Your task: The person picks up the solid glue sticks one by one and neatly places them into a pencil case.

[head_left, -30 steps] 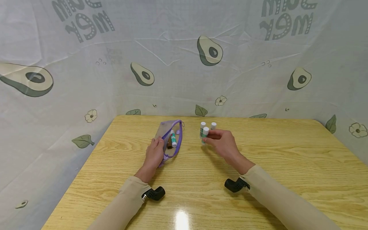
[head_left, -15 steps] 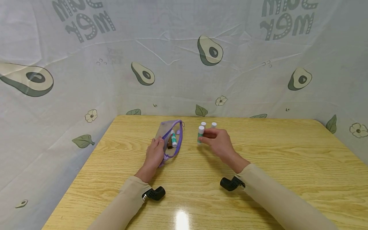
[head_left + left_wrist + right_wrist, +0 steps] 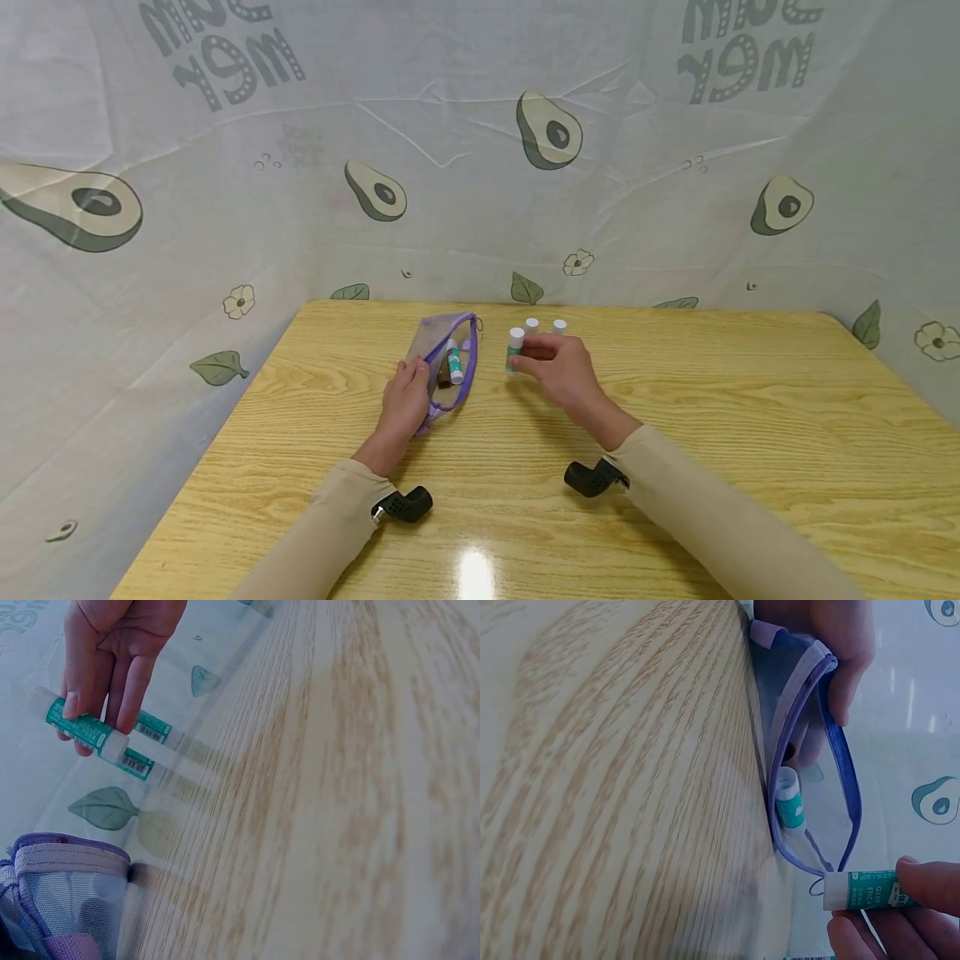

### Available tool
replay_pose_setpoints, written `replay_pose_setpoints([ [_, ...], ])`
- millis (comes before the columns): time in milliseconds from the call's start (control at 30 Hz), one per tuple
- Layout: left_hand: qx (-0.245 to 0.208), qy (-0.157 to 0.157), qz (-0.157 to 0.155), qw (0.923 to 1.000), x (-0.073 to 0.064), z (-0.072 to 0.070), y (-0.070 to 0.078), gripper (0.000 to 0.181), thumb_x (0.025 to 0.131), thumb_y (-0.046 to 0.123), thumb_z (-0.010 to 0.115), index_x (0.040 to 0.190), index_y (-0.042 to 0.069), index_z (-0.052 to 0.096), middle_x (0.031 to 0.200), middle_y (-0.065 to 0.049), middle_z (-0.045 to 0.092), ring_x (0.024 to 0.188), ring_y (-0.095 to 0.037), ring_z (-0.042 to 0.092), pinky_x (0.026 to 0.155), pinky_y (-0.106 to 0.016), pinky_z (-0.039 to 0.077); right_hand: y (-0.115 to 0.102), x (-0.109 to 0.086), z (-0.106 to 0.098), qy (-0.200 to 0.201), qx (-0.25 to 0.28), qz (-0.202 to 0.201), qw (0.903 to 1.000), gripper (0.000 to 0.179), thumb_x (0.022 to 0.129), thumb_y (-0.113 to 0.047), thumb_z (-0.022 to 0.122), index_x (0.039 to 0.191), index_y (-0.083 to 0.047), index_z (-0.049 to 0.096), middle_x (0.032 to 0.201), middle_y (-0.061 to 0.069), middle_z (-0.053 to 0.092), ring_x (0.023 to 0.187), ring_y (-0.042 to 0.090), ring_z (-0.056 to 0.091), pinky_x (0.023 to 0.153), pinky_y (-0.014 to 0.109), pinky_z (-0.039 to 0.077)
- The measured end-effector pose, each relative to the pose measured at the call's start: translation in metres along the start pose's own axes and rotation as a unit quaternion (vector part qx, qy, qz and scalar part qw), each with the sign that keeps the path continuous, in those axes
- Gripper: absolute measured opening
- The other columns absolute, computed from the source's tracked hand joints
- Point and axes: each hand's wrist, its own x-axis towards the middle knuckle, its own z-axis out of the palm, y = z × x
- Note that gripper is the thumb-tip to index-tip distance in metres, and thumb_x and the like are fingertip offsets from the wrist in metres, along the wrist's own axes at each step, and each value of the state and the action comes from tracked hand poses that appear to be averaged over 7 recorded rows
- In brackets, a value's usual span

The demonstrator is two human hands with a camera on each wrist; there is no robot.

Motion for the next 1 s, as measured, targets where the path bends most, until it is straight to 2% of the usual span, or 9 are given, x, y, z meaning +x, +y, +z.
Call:
replay_pose_setpoints([
  [367, -0.002, -0.002, 0.0, 1.0, -0.002, -0.001, -0.001, 0.06, 0.116, 0.036, 0.029, 0.167, 0.005, 0.032, 0.177, -0.024, 0.01, 0.163, -0.053, -0.002, 0.132, -0.07, 0.001, -0.004, 0.003, 0.01, 0.009, 0.0, -0.008, 0.9999, 0.036, 0.099, -0.014, 0.077, 0.132, 0.0, 0.073, 0.125, 0.02, 0.077, 0.12, 0.033, 0.074, 0.098, 0.039, 0.062],
  [867, -0.003, -0.006, -0.005, 1.0, -0.002, -0.002, 0.001, 0.06, 0.116, 0.037, 0.028, 0.168, 0.006, 0.03, 0.178, -0.024, 0.008, 0.164, -0.053, -0.004, 0.132, -0.07, -0.001, -0.006, 0.007, 0.019, 0.012, 0.002, 0.002, 0.9999, 0.036, 0.099, -0.014, 0.076, 0.133, -0.001, 0.073, 0.126, 0.02, 0.077, 0.122, 0.033, 0.072, 0.098, 0.038, 0.062],
  [1000, 0.001, -0.004, -0.004, 1.0, -0.001, -0.002, 0.002, 0.06, 0.116, 0.036, 0.029, 0.167, 0.006, 0.031, 0.178, -0.024, 0.01, 0.164, -0.053, -0.003, 0.132, -0.069, 0.0, -0.008, 0.009, 0.021, 0.01, 0.004, 0.004, 0.9999, 0.037, 0.1, -0.014, 0.076, 0.134, -0.002, 0.072, 0.127, 0.02, 0.076, 0.122, 0.033, 0.072, 0.099, 0.041, 0.062],
])
